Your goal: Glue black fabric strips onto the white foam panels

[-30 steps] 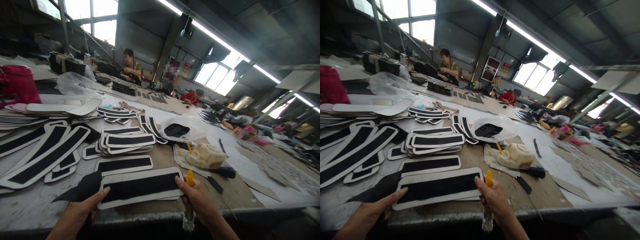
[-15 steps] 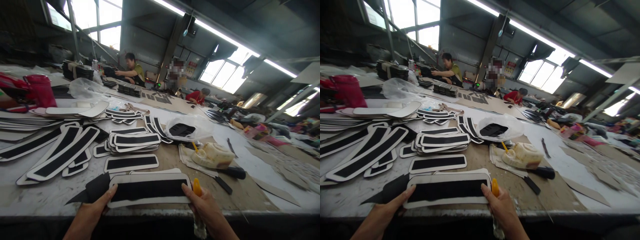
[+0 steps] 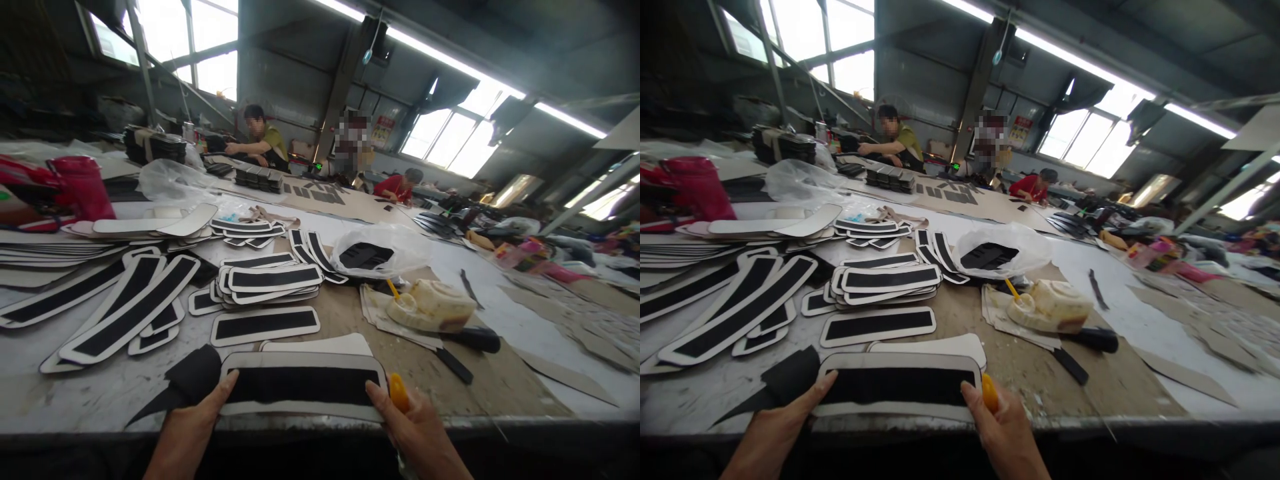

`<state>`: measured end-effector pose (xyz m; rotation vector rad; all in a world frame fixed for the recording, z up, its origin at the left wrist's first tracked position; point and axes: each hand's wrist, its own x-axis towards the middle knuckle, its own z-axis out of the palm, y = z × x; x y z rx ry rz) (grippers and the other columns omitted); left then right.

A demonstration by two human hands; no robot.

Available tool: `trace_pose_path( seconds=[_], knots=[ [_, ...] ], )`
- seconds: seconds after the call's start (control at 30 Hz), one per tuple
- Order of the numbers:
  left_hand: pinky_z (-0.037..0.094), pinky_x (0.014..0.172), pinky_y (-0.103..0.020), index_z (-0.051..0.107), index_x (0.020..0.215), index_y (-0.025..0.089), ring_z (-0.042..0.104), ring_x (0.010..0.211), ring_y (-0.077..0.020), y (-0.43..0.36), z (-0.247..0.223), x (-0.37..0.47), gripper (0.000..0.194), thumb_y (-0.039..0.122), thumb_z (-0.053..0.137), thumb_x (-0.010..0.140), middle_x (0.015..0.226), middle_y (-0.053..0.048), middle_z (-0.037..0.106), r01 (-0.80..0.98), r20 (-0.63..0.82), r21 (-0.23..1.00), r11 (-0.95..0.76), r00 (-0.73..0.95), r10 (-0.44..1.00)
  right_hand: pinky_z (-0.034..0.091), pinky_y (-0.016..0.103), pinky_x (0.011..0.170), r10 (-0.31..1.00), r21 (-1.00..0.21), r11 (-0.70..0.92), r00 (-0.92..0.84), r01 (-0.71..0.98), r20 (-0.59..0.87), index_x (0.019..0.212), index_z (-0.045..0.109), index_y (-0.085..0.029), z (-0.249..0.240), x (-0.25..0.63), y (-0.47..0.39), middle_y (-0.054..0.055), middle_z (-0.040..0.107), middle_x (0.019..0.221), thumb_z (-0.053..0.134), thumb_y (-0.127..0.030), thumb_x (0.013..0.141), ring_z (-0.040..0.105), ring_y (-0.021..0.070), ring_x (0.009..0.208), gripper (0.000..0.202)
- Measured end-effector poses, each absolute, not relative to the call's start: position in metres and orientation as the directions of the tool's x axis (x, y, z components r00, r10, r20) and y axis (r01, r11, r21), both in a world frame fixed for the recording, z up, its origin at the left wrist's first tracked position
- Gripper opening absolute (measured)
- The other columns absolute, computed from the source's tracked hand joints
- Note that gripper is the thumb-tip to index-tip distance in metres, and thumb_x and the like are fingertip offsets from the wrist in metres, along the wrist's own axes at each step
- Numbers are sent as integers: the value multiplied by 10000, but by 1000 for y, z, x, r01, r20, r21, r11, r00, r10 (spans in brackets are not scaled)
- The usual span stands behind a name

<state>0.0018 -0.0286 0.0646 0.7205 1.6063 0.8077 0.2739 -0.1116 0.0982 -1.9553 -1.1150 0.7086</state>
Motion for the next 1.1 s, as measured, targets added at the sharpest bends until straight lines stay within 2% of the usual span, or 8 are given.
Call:
trace_pose_path(
  seconds=[0.07,0.17,0.27,0.43,0.6,0.73,0.93,1.1],
  knots=[
    [417,987,-376,717,791,157,595,1014,-284,-29,63,6,396,489,738,577,880,-62,717,-132,-629,777,615,-136,765,262,245,407,885,-801,-327,459,502,-74,513,354,-226,100,273,-113,-47,332,420,521,-557,756,334,110,400,444],
    [392,1015,-360,682,916,169,582,1040,-257,-29,58,10,437,441,758,583,993,-45,694,-245,-619,780,576,-163,768,279,245,416,900,-788,-308,433,534,-58,499,331,-230,99,272,-114,-47,334,415,511,-532,767,337,111,396,443],
    [332,1061,-368,655,973,185,565,1065,-245,-30,53,12,489,454,763,580,1070,-34,665,-216,-597,801,559,-218,772,284,243,413,904,-805,-290,424,517,-53,511,345,-229,95,272,-114,-50,348,416,512,-526,774,344,110,389,430],
    [325,1062,-398,674,825,147,572,1049,-263,-30,46,16,440,497,754,572,974,-62,690,-176,-487,873,454,-342,804,247,228,379,899,-841,-273,435,467,-50,559,382,-220,91,269,-116,-66,331,417,497,-555,783,323,99,378,419],
    [347,1053,-373,683,843,167,583,1034,-231,-27,36,14,437,489,768,559,916,-35,709,-231,-562,827,513,-306,769,232,220,370,904,-849,-273,422,453,-65,571,402,-212,86,268,-119,-68,307,438,501,-575,773,300,94,387,428],
    [324,1066,-356,687,881,177,563,1071,-220,-26,32,11,453,511,751,582,949,-27,706,-239,-561,825,511,-252,788,201,209,367,880,-889,-348,430,298,-200,608,424,-202,83,266,-120,-81,290,426,525,-623,739,288,81,369,452],
    [331,1047,-298,688,852,162,569,1067,-183,-21,63,16,158,260,679,729,878,-34,719,-450,-737,626,637,-76,671,184,183,378,821,-889,-458,395,23,-413,604,443,-174,89,263,-113,-83,335,443,610,-672,637,252,41,370,526],
    [530,831,-373,632,1037,121,641,916,-266,-12,72,14,426,321,730,673,854,-85,717,-486,-810,508,711,12,587,152,177,383,830,-882,-471,328,-24,-451,600,435,-169,84,266,-108,-99,311,385,616,-657,653,222,29,349,523]
  ],
)
